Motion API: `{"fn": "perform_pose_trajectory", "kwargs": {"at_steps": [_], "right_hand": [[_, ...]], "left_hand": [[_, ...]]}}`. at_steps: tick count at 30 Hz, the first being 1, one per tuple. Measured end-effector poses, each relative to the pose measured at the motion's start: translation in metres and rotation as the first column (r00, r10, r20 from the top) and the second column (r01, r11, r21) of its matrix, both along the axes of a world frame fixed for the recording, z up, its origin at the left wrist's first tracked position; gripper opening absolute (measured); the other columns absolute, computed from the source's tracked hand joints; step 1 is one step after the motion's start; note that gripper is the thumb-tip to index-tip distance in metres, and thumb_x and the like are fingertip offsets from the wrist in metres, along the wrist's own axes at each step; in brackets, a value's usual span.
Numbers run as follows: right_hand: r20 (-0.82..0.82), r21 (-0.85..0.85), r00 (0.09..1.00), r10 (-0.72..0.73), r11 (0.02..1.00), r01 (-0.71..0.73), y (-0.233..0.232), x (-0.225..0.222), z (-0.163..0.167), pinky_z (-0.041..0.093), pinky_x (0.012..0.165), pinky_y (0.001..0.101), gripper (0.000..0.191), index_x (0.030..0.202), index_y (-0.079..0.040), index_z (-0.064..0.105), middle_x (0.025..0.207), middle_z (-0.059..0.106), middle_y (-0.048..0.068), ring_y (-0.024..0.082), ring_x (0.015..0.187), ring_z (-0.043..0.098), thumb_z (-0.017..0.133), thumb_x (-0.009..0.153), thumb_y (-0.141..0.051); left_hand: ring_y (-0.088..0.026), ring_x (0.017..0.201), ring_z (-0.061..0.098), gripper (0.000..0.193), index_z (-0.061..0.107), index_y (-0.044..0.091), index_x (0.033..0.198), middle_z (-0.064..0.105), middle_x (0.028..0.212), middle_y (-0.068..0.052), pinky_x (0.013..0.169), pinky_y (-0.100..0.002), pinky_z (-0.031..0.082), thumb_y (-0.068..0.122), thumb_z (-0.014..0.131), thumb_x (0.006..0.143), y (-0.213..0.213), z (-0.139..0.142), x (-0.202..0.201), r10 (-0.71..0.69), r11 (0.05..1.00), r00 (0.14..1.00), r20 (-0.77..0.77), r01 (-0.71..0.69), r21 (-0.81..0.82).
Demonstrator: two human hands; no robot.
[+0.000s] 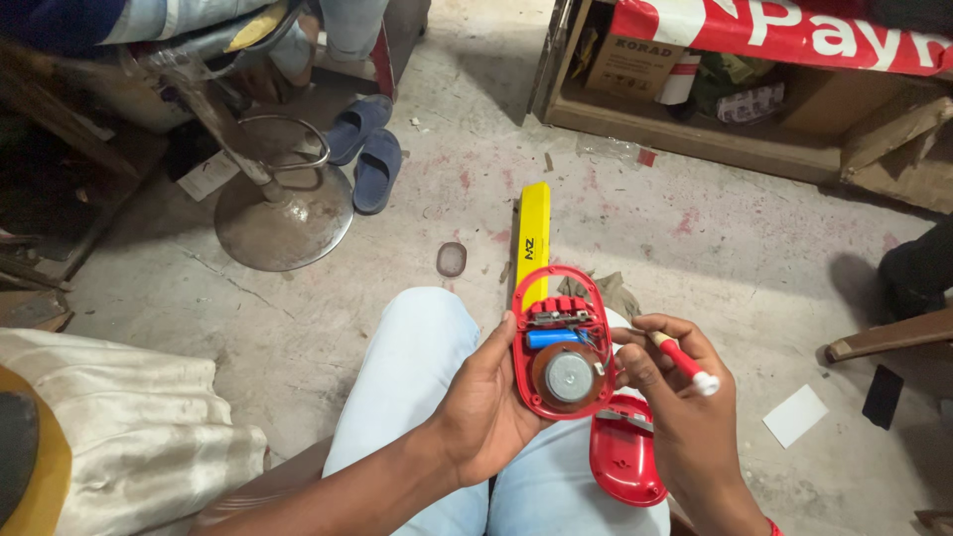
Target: The person disassembles a red portable speaker, removes the back cover, and uses a screwdriver to adjust internal components. They then reassemble the speaker by replacing the back cover and securing it.
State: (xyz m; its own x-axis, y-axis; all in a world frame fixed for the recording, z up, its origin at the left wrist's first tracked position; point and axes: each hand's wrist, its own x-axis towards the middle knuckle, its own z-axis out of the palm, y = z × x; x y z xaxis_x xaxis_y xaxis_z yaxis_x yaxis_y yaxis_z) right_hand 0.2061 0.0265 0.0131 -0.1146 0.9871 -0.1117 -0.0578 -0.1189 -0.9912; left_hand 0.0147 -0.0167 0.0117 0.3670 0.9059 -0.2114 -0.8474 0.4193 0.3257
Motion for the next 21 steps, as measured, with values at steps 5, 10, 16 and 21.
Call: {"fn": "perform_pose_trajectory", "kwargs": {"at_steps": [5,10,16,21], "right_hand": [[0.017,-0.037,1.0,0.023,0.999,-0.022,0.004,0.0061,-0.0038,0.06,0.079,0.0315,0.03,0.117,0.003,0.061,0.102,0.076,0.015,0.015,0.09,0.071,0.069,0.088,0.002],[-0.003,-0.09,1.0,0.028,0.996,-0.028,0.0087,0.0095,-0.0034,0.061,0.08,0.0311,0.027,0.113,0.003,0.064,0.096,0.073,0.013,0.015,0.089,0.07,0.071,0.087,0.003],[-0.008,-0.032,1.0,0.0,1.0,-0.001,0.0075,0.0099,-0.0021,0.063,0.074,0.0332,0.024,0.108,0.003,0.063,0.092,0.075,0.015,0.018,0.083,0.073,0.072,0.086,0.005],[0.03,0.064,0.998,-0.052,0.997,0.05,0.0049,0.0109,-0.0021,0.063,0.072,0.0335,0.025,0.109,0.003,0.061,0.091,0.075,0.016,0.019,0.079,0.074,0.071,0.086,0.007]], "left_hand": [[-0.022,0.132,0.057,0.063,0.042,0.009,0.15,0.057,0.143,-0.012,0.113,-0.047,0.048,0.051,0.023,0.107,-0.0016,-0.0004,0.0005,-0.041,0.999,0.999,-0.011,0.041,-0.03],[-0.022,0.131,0.058,0.063,0.041,0.008,0.151,0.056,0.143,-0.012,0.112,-0.046,0.049,0.052,0.025,0.109,-0.0004,-0.0023,-0.0022,-0.077,0.997,0.996,-0.034,0.076,-0.007],[-0.024,0.127,0.061,0.065,0.042,0.006,0.151,0.059,0.141,-0.014,0.11,-0.046,0.05,0.052,0.022,0.109,0.0013,-0.0025,-0.002,-0.11,0.994,0.994,-0.022,0.11,-0.015],[-0.024,0.125,0.063,0.065,0.044,0.007,0.147,0.061,0.14,-0.013,0.11,-0.043,0.051,0.051,0.02,0.105,0.0025,-0.0079,-0.004,-0.145,0.983,0.985,-0.095,0.132,-0.131]]}}
